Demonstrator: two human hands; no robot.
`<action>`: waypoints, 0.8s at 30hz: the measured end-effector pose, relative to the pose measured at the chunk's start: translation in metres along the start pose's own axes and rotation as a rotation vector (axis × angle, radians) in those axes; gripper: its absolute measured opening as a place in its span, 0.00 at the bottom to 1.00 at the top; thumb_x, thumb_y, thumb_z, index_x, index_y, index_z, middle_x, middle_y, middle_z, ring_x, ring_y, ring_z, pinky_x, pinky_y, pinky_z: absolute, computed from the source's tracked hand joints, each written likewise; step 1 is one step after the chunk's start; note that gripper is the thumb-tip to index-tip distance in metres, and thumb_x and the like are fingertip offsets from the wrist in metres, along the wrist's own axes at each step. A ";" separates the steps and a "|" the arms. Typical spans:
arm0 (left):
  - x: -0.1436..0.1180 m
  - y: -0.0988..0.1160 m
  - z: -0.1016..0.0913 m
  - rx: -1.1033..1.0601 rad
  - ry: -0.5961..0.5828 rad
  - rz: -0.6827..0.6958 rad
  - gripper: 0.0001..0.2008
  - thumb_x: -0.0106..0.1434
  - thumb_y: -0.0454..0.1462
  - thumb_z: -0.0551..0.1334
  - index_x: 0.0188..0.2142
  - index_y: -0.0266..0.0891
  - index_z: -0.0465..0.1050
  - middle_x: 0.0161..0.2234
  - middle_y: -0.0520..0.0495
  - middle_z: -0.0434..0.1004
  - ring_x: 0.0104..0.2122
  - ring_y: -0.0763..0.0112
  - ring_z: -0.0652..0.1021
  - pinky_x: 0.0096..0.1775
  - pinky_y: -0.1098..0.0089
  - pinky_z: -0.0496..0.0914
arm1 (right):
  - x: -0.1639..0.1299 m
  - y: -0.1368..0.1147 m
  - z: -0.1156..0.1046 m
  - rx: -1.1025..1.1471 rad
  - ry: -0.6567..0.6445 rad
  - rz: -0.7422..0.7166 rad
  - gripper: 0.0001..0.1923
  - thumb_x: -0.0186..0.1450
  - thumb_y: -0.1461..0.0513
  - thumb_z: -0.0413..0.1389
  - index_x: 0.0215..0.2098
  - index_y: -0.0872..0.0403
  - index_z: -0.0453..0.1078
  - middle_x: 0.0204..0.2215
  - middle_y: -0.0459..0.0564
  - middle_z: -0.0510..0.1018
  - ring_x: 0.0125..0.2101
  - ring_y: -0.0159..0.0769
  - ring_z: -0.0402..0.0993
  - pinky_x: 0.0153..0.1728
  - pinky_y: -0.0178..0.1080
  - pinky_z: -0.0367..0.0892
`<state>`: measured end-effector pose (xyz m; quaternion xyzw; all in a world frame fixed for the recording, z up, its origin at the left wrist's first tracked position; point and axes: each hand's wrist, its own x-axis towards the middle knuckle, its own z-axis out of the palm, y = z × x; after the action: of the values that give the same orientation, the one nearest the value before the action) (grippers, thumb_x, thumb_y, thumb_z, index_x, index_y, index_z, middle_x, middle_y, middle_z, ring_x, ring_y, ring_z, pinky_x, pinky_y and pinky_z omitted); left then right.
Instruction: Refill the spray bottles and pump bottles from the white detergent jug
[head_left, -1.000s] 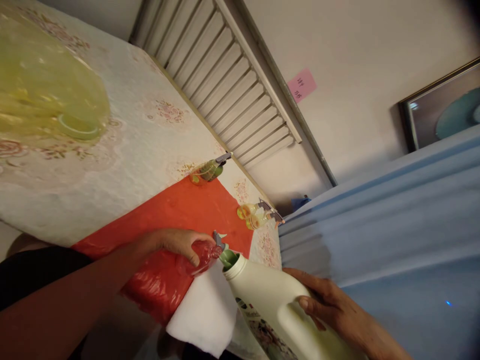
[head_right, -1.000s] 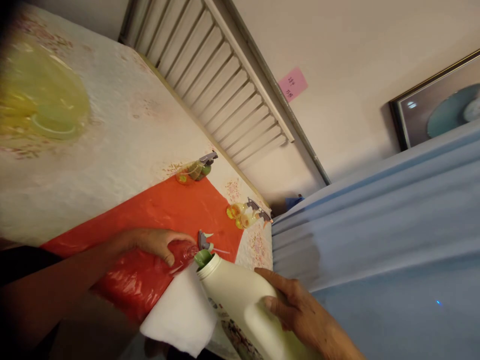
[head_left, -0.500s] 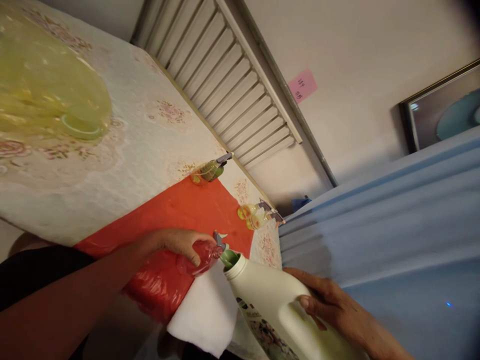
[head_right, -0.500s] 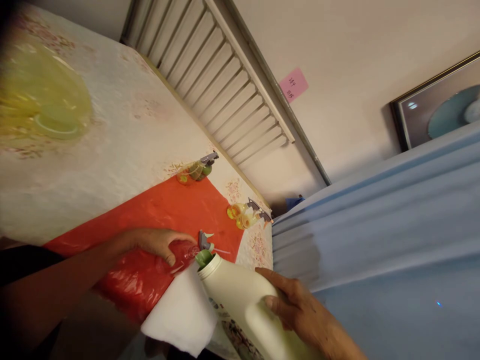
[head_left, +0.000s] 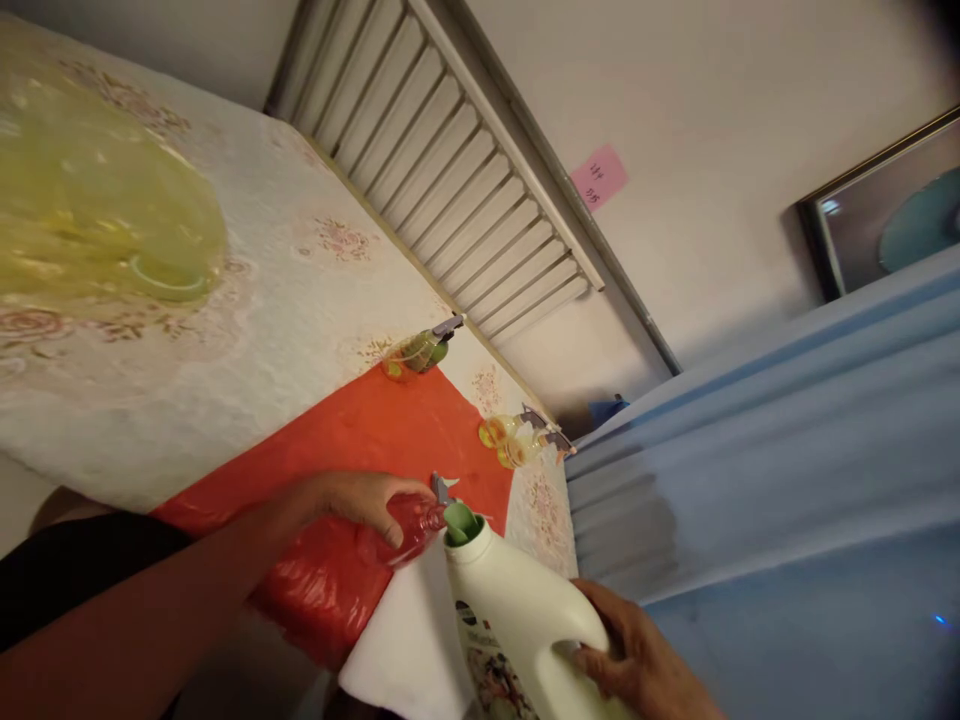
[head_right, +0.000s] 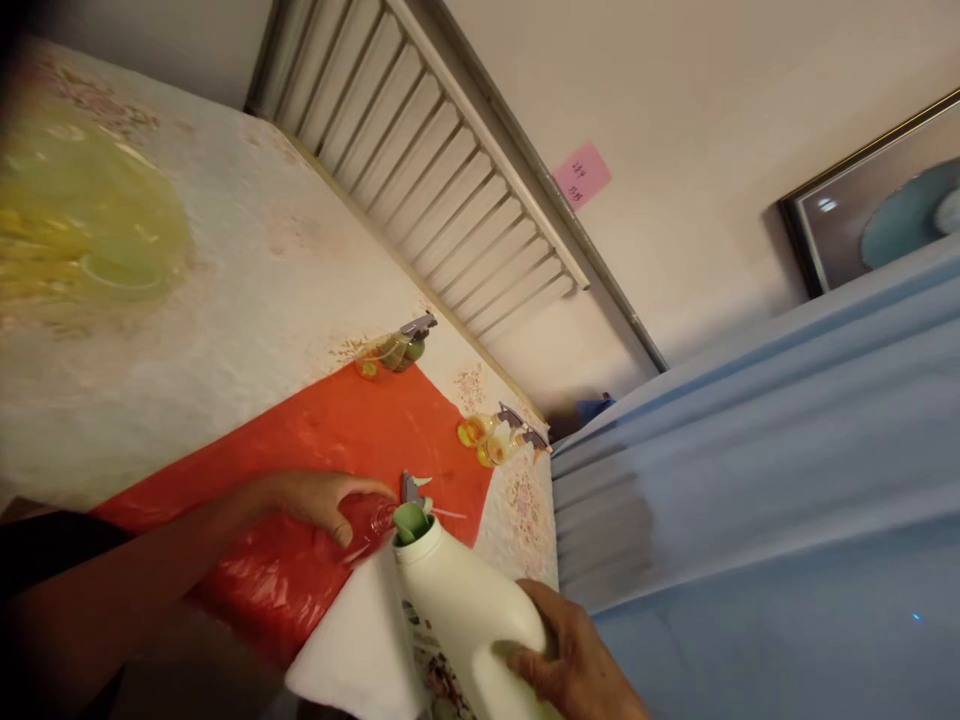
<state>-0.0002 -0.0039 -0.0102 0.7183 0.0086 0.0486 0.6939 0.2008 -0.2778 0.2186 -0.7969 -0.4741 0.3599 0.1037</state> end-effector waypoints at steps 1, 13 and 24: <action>0.000 -0.001 0.000 -0.007 -0.001 0.003 0.41 0.46 0.42 0.74 0.60 0.44 0.65 0.57 0.46 0.73 0.56 0.51 0.72 0.56 0.59 0.66 | 0.003 0.004 0.002 -0.018 0.032 0.020 0.15 0.58 0.55 0.59 0.41 0.55 0.72 0.30 0.46 0.73 0.28 0.33 0.67 0.23 0.31 0.60; -0.005 0.007 0.002 -0.002 0.026 -0.030 0.40 0.47 0.38 0.73 0.60 0.46 0.65 0.56 0.46 0.73 0.53 0.50 0.75 0.52 0.57 0.70 | 0.055 -0.015 -0.024 0.322 0.365 -0.082 0.11 0.49 0.62 0.61 0.32 0.55 0.72 0.26 0.45 0.74 0.28 0.36 0.68 0.29 0.35 0.61; -0.007 0.017 0.003 -0.022 0.041 -0.044 0.40 0.45 0.35 0.73 0.58 0.45 0.66 0.57 0.48 0.73 0.57 0.50 0.71 0.55 0.58 0.67 | 0.177 -0.065 0.021 0.815 0.488 -0.423 0.12 0.41 0.69 0.57 0.25 0.55 0.74 0.18 0.40 0.73 0.20 0.29 0.61 0.23 0.32 0.56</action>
<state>-0.0083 -0.0083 0.0066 0.7093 0.0382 0.0482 0.7022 0.1941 -0.0996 0.1525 -0.6393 -0.4083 0.2902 0.5834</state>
